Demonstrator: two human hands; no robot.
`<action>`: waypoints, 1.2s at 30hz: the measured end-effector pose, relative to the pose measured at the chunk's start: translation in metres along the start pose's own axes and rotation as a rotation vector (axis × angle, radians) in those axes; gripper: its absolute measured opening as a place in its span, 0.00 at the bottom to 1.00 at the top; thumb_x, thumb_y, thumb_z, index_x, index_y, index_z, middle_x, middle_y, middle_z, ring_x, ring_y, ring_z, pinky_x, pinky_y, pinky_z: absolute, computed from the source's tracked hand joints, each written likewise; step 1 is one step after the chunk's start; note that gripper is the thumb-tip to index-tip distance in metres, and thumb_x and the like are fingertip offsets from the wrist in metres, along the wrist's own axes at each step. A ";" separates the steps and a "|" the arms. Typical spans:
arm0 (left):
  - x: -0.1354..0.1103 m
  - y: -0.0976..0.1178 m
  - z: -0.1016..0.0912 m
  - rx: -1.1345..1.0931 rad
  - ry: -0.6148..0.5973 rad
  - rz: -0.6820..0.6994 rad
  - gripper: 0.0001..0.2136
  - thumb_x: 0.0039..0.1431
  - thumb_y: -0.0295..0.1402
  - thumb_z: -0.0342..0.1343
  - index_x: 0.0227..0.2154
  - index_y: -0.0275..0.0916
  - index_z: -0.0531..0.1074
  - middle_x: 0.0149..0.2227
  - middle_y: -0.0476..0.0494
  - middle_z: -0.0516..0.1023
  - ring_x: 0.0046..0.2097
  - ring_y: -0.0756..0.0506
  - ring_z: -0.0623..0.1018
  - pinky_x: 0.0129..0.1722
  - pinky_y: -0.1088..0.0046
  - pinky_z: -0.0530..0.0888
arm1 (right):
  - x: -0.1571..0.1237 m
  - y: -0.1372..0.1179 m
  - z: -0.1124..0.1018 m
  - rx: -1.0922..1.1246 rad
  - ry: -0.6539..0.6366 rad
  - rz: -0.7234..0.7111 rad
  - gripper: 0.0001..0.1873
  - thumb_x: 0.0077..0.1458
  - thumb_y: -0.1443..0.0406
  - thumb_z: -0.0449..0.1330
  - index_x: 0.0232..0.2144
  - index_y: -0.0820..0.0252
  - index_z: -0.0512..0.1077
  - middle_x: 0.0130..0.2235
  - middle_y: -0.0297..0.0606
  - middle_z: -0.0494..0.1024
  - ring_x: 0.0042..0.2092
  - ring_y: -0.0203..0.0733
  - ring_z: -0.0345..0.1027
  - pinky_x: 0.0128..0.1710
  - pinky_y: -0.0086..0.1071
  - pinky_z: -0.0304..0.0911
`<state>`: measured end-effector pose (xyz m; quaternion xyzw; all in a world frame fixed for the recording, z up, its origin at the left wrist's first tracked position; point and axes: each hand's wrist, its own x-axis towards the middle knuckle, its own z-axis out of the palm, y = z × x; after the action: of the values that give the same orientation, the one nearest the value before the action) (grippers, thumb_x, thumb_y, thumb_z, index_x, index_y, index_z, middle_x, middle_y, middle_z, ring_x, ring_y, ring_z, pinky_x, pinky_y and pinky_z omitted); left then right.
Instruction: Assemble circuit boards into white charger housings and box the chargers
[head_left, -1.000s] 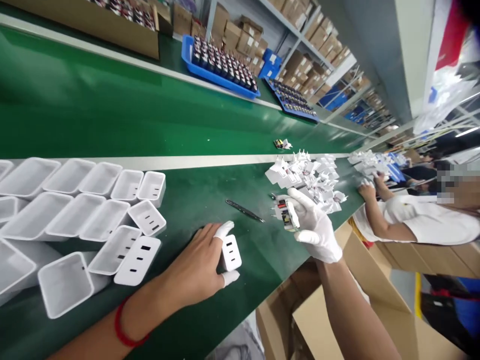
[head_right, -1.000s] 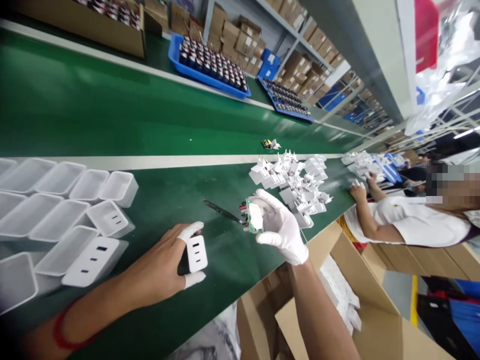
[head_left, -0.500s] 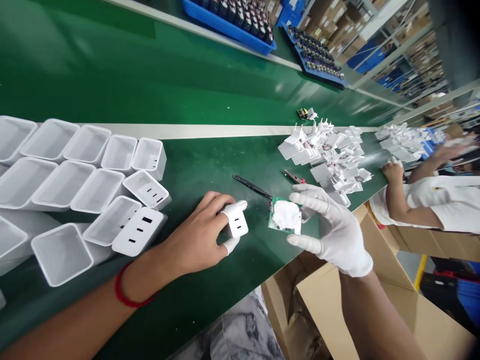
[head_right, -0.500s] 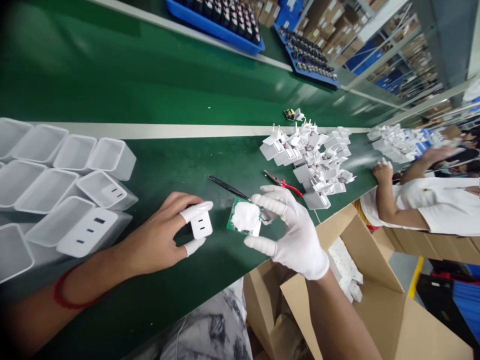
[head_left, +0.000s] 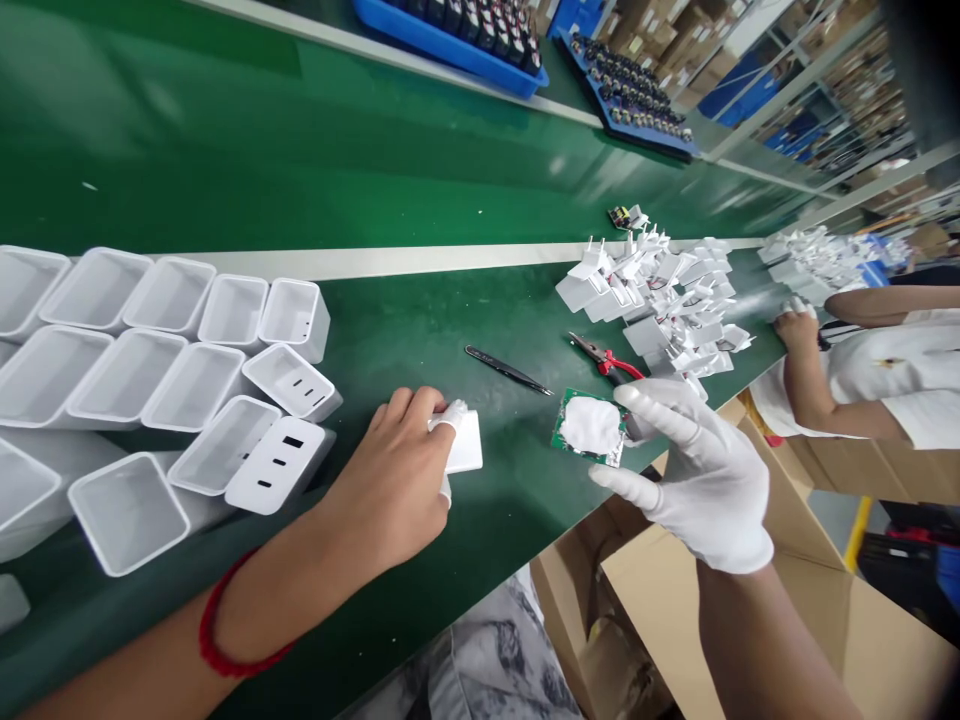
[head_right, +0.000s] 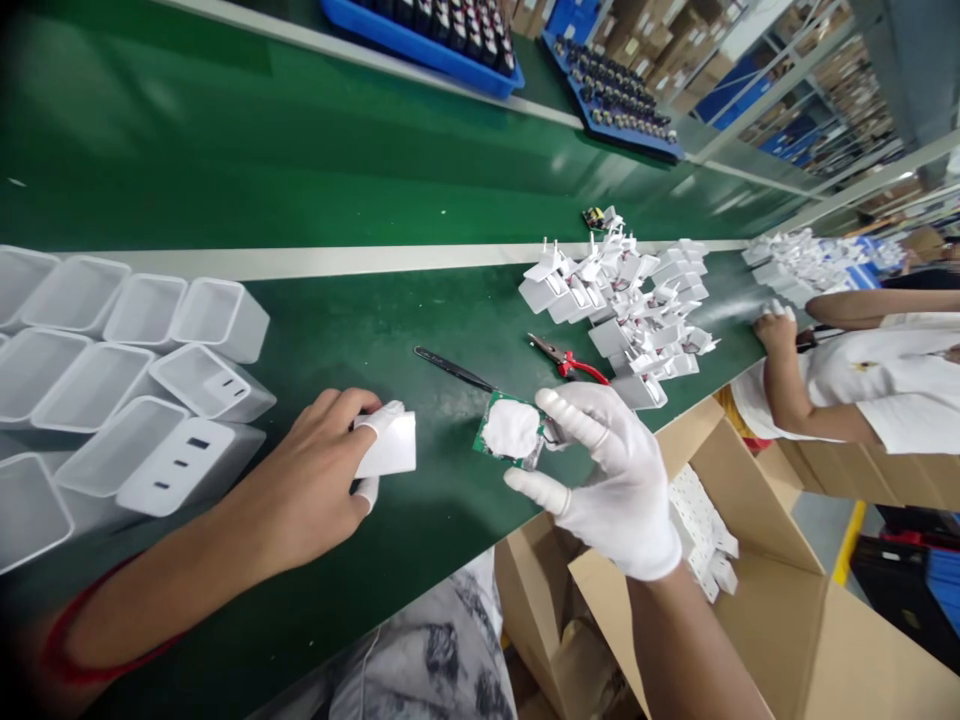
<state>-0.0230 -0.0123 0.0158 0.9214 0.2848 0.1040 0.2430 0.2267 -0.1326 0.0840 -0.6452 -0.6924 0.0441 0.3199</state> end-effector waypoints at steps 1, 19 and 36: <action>-0.001 0.002 0.000 -0.044 0.010 -0.013 0.15 0.43 0.17 0.53 0.35 0.36 0.67 0.48 0.34 0.68 0.49 0.33 0.72 0.44 0.51 0.77 | 0.002 -0.004 0.000 -0.019 0.008 -0.015 0.40 0.43 0.66 0.74 0.58 0.47 0.68 0.36 0.37 0.72 0.36 0.43 0.65 0.38 0.43 0.67; 0.005 -0.012 0.023 -0.128 0.108 0.032 0.20 0.56 0.32 0.55 0.51 0.33 0.61 0.57 0.29 0.71 0.69 0.36 0.55 0.69 0.44 0.49 | 0.051 -0.042 0.022 -0.333 -0.179 -0.418 0.26 0.47 0.59 0.70 0.48 0.61 0.69 0.39 0.41 0.77 0.48 0.55 0.71 0.52 0.58 0.64; 0.006 -0.017 0.022 -0.222 0.048 0.050 0.19 0.57 0.29 0.52 0.52 0.34 0.63 0.59 0.31 0.70 0.70 0.40 0.54 0.70 0.46 0.41 | 0.080 -0.049 0.041 -0.390 -0.445 -0.463 0.15 0.47 0.61 0.66 0.37 0.65 0.76 0.35 0.44 0.78 0.44 0.54 0.70 0.49 0.52 0.64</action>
<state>-0.0192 -0.0052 -0.0110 0.8929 0.2540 0.1630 0.3341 0.1668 -0.0525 0.1059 -0.4951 -0.8679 -0.0228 0.0344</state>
